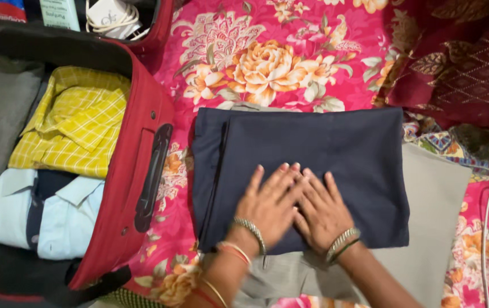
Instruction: The person folds dark blue trousers, then gray trousers, and finally a pink shirt on a floral bedspread. Each item is smoothed and folded by hand, then placed into an open suitcase that already contains other folded clothes and toiletries.
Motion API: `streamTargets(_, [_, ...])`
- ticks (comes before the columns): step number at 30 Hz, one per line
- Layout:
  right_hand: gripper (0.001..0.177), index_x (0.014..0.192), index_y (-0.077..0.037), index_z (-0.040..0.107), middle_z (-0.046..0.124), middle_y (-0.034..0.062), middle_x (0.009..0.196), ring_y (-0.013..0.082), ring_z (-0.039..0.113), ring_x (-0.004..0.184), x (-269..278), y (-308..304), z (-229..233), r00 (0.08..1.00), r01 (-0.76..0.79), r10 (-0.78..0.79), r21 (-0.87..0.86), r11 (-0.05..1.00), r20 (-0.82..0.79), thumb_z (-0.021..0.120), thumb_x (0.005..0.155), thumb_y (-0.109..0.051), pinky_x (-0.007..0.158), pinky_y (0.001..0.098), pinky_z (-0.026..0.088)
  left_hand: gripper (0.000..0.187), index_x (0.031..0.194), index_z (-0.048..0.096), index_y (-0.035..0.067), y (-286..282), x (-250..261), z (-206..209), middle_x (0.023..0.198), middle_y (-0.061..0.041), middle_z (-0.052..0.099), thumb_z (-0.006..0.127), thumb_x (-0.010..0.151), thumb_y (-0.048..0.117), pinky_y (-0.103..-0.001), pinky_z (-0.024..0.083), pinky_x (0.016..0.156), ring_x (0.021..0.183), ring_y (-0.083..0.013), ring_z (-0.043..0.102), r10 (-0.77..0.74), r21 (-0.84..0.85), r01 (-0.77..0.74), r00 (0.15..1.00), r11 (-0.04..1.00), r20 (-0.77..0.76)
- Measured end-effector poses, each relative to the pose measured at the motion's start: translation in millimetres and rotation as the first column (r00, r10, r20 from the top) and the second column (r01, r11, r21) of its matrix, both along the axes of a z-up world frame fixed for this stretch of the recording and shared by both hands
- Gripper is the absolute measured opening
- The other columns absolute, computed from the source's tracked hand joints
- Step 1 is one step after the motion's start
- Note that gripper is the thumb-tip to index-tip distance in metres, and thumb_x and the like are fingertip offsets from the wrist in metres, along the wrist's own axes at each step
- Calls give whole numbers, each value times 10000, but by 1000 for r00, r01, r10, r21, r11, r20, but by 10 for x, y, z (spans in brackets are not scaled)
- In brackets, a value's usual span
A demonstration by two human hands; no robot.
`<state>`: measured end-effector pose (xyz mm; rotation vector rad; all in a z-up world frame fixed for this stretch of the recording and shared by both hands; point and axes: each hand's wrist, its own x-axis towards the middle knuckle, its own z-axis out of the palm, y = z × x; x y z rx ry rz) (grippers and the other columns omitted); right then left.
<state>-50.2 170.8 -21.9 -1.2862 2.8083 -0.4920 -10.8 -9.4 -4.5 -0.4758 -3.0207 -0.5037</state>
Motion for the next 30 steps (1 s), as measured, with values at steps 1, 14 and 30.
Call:
streamTargets(1, [637, 1442, -22, 468, 443, 202, 1528, 374, 333, 1460, -154, 4, 17, 1000, 19, -19, 33, 999, -3, 583, 894, -326, 1191, 604, 158, 656, 1571, 390, 145, -181, -132, -40, 1670, -52, 297, 516, 960, 344, -648, 139, 1217, 1556, -262, 223, -7, -68, 3, 999, 998, -52])
streamTargets(14, [682, 1432, -121, 498, 290, 294, 1590, 519, 202, 1475, -527, -24, -21, 905, -392, 387, -5, 920, 175, 675, 841, -412, 1167, 642, 127, 653, 1589, 450, 243, -137, -197, 194, 1690, -94, 362, 526, 972, 444, -610, 173, 1334, 1612, -268, 260, -528, 266, 532, 844, 804, -91])
streamTargets(30, [576, 1493, -58, 471, 407, 169, 1600, 375, 318, 1520, -1440, 40, 180, 974, 118, -114, 11, 993, -197, 540, 966, -279, 1251, 618, 113, 651, 1539, 392, 50, -21, -1180, 275, 1652, -117, 316, 490, 961, 334, -629, 112, 1217, 1549, -323, 202, 130, -222, -143, 989, 964, -74])
